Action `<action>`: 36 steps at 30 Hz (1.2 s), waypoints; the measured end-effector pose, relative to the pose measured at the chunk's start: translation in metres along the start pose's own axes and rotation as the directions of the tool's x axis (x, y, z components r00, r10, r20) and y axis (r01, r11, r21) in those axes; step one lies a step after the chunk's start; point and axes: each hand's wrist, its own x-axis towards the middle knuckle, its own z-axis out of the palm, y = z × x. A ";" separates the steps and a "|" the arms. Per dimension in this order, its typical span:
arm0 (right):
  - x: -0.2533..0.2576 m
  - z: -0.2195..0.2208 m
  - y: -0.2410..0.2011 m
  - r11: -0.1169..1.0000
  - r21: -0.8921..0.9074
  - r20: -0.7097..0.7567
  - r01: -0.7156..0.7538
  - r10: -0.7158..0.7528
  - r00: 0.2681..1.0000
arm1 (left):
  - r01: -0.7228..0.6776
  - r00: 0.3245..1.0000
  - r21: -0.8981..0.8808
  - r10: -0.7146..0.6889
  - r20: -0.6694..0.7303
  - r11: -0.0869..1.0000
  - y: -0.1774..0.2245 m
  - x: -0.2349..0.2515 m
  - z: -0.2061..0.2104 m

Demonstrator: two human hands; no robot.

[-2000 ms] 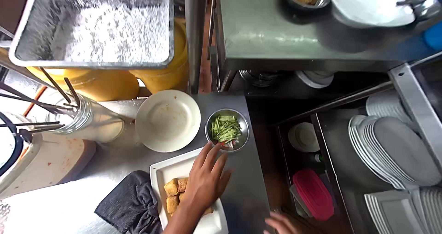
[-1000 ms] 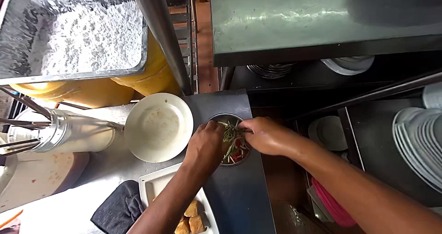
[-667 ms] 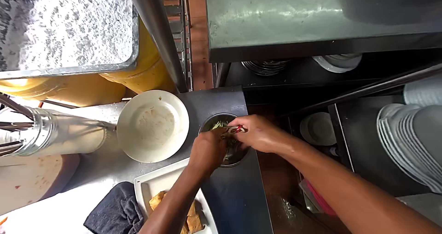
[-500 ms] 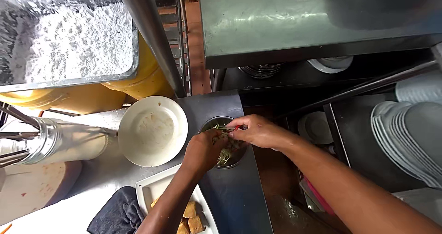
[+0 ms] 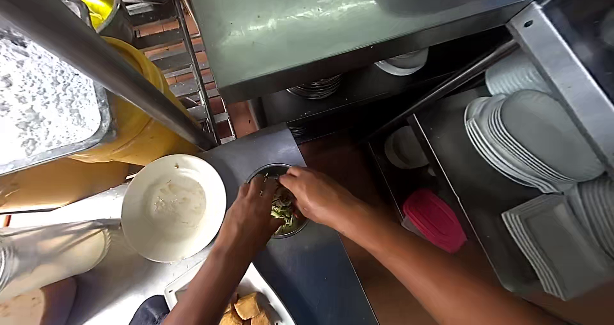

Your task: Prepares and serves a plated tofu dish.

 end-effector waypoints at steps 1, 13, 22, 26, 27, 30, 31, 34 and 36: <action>0.001 0.007 0.000 0.999 -0.033 0.013 0.019 -0.019 1.000 | -0.008 1.000 0.040 0.007 0.012 0.999 0.003 0.005 0.009; -0.017 0.031 0.012 0.938 0.266 -0.396 -0.223 0.317 0.862 | -0.220 0.951 0.067 0.229 -0.206 0.973 -0.001 0.012 0.050; -0.052 0.028 0.014 0.878 0.465 -0.178 -0.112 0.216 0.960 | 0.194 0.763 -0.378 -0.382 -0.522 0.905 0.062 -0.039 0.075; -0.090 0.040 -0.048 0.946 0.281 -0.310 0.160 -0.068 0.948 | 0.306 0.495 -0.441 -0.536 -0.684 0.844 0.075 -0.109 0.089; -0.094 0.052 -0.062 0.943 0.257 -0.347 0.213 -0.115 0.931 | 0.319 0.427 -0.462 -0.561 -0.709 0.827 0.072 -0.123 0.096; -0.095 0.091 -0.093 0.925 0.209 -0.488 0.316 -0.181 0.854 | 0.327 0.303 -0.487 -0.578 -0.758 0.810 0.062 -0.152 0.114; -0.095 0.103 -0.099 0.920 0.209 -0.534 0.331 -0.176 0.827 | 0.323 0.290 -0.495 -0.582 -0.760 0.807 0.060 -0.158 0.118; -0.093 0.135 -0.102 0.887 0.275 -0.654 0.371 -0.110 0.748 | 0.333 0.283 -0.491 -0.582 -0.762 0.805 0.056 -0.170 0.122; -0.088 0.153 -0.100 0.842 0.350 -0.700 0.410 -0.055 0.712 | 0.336 0.272 -0.470 -0.562 -0.781 0.816 0.052 -0.175 0.126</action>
